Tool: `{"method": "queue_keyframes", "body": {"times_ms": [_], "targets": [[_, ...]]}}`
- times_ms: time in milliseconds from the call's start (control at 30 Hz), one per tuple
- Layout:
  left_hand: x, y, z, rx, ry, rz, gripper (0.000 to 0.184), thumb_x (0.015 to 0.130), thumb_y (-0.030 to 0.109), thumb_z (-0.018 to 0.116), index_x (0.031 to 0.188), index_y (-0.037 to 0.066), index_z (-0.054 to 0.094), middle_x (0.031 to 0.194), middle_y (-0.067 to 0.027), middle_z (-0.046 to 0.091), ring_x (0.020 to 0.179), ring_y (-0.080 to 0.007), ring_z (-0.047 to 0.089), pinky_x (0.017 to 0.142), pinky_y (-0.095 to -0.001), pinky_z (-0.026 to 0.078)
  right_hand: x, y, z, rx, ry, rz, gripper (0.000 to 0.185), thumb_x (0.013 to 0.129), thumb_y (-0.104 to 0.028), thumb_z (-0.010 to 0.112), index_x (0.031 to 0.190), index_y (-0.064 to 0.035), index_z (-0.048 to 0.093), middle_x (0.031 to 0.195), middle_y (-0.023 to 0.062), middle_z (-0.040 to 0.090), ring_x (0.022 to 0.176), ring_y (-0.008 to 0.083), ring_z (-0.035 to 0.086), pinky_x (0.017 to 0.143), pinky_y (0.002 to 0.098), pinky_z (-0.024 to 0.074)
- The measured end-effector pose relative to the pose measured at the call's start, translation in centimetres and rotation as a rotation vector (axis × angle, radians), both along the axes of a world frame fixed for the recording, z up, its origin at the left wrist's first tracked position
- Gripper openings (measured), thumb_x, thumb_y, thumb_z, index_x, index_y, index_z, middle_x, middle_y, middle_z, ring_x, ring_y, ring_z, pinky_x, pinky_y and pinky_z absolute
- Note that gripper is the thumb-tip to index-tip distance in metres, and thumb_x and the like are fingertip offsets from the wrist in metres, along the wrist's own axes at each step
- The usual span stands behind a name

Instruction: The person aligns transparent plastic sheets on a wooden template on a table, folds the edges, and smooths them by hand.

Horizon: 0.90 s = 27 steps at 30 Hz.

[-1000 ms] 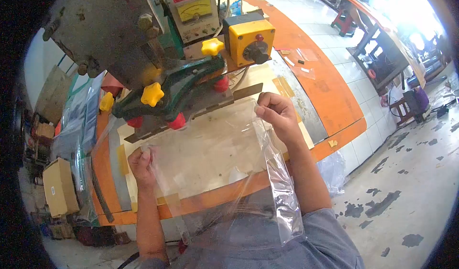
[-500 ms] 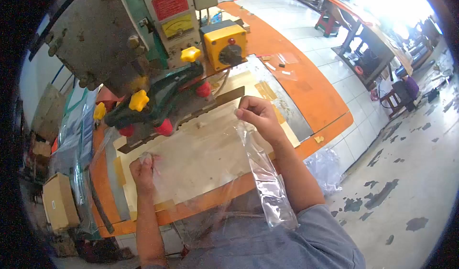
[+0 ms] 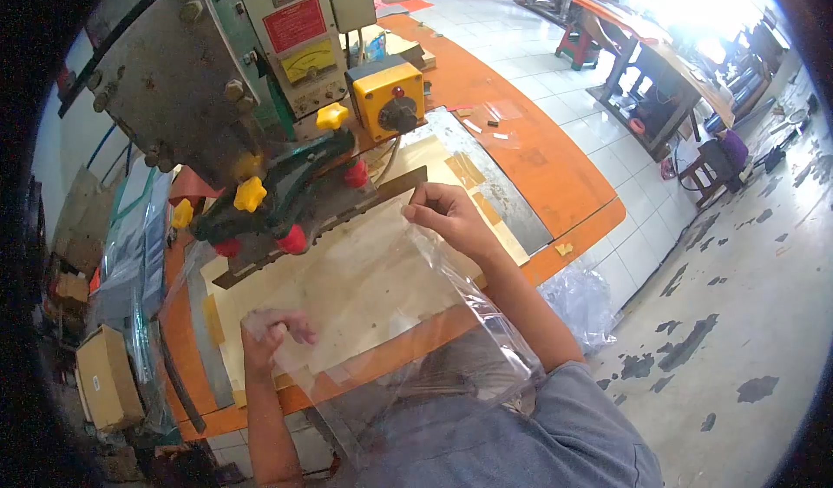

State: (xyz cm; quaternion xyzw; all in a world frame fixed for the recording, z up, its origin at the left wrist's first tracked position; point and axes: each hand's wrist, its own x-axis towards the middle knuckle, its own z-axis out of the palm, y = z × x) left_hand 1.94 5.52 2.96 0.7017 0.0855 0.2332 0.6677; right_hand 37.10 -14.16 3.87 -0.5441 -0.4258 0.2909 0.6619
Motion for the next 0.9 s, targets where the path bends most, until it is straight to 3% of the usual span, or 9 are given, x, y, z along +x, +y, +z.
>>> {"method": "queue_keyframes", "body": {"times_ms": [67, 167, 300, 433, 500, 533, 667, 733, 900], "targets": [[-0.1, -1.5, 1.8, 0.037, 0.013, -0.038, 0.044, 0.099, 0.031, 0.066, 0.11, -0.011, 0.074, 0.091, -0.0225, 0.077, 0.075, -0.0284, 0.076, 0.073, -0.0386, 0.06, -0.2, -0.8, 0.8, -0.052, -0.021, -0.002, 0.024, 0.098, -0.027, 0.074, 0.097, -0.0037, 0.067, 0.082, -0.0043, 0.059, 0.074, 0.004, 0.052, 0.063, 0.0235, 0.0408], [-2.1, -3.0, 2.3, -0.025, -0.059, -0.028, 0.047, 0.101, 0.035, 0.063, 0.116, -0.008, 0.074, 0.096, -0.0253, 0.077, 0.076, -0.0316, 0.076, 0.074, -0.0422, 0.062, -2.1, -3.8, 4.5, -0.231, -0.066, 0.049, 0.052, 0.101, -0.037, 0.072, 0.137, -0.0049, 0.055, 0.118, 0.0051, 0.063, 0.084, 0.0099, 0.065, 0.066, 0.025, 0.0512], [-4.5, -5.3, 0.5, -0.303, -0.243, -0.026, 0.048, 0.103, 0.039, 0.064, 0.118, -0.005, 0.074, 0.116, -0.0328, 0.073, 0.09, -0.0409, 0.076, 0.072, -0.0465, 0.063, -3.5, -7.9, 6.6, -0.235, 0.019, 0.134, 0.06, 0.101, -0.04, 0.071, 0.146, -0.0064, 0.052, 0.123, 0.0073, 0.066, 0.1, 0.0143, 0.068, 0.08, 0.0296, 0.0554], [-3.6, -6.6, 0.9, -0.292, -0.327, -0.111, 0.05, 0.103, 0.047, 0.063, 0.119, 0.0, 0.075, 0.128, -0.0356, 0.067, 0.096, -0.0519, 0.073, 0.074, -0.0563, 0.063, -5.0, -10.3, 8.7, -0.369, -0.129, 0.157, 0.051, 0.099, -0.038, 0.075, 0.138, -0.0073, 0.061, 0.109, 0.0054, 0.071, 0.098, 0.0144, 0.067, 0.084, 0.0314, 0.0535], [-2.7, -6.9, 1.1, -0.279, -0.425, -0.358, 0.06, 0.103, 0.057, 0.058, 0.133, 0.006, 0.07, 0.16, -0.028, 0.043, 0.132, -0.0508, 0.058, 0.098, -0.0618, 0.057, -5.1, -10.6, 8.4, -0.354, -0.218, 0.129, 0.044, 0.098, -0.032, 0.076, 0.132, -0.0061, 0.065, 0.109, 0.005, 0.072, 0.096, 0.012, 0.067, 0.08, 0.0295, 0.0529], [-2.5, -7.1, 1.4, -0.278, -0.426, -0.361, 0.06, 0.103, 0.057, 0.058, 0.133, 0.006, 0.07, 0.16, -0.028, 0.043, 0.132, -0.0508, 0.058, 0.098, -0.0618, 0.057, -5.1, -10.7, 8.4, -0.336, -0.304, 0.108, 0.038, 0.097, -0.027, 0.077, 0.127, -0.0048, 0.069, 0.108, 0.0046, 0.073, 0.093, 0.0097, 0.066, 0.076, 0.0276, 0.0523], [-2.5, -7.1, 1.5, -0.438, -0.48, -0.473, 0.064, 0.101, 0.065, 0.056, 0.133, 0.012, 0.072, 0.174, -0.0195, 0.015, 0.156, -0.0495, 0.02, 0.114, -0.0723, 0.034, -5.8, -10.3, 10.3, -0.327, -0.31, 0.039, 0.025, 0.097, -0.023, 0.076, 0.115, -0.005, 0.074, 0.098, 0.0023, 0.075, 0.085, 0.0096, 0.067, 0.073, 0.0273, 0.0508], [-1.8, -7.2, 2.6, -0.593, -0.509, -0.552, 0.066, 0.1, 0.068, 0.055, 0.132, 0.013, 0.072, 0.175, -0.0185, 0.01, 0.159, -0.0485, 0.01, 0.119, -0.0759, 0.023, -5.9, -9.7, 10.5, -0.184, -0.403, -0.065, 0.02, 0.097, -0.019, 0.075, 0.11, -0.0051, 0.076, 0.095, 0.0009, 0.076, 0.08, 0.0102, 0.067, 0.07, 0.0267, 0.0495], [-2.2, -7.1, 0.9, -0.737, -0.599, -0.815, 0.074, 0.096, 0.076, 0.053, 0.133, 0.015, 0.07, 0.171, -0.0197, 0.026, 0.158, -0.0431, 0.021, 0.122, -0.074, 0.007, -7.2, -8.7, 12.3, -0.027, -0.489, -0.171, 0.015, 0.096, -0.015, 0.075, 0.106, -0.005, 0.077, 0.094, 0.0024, 0.075, 0.081, 0.0117, 0.067, 0.069, 0.0275, 0.0484]]}}
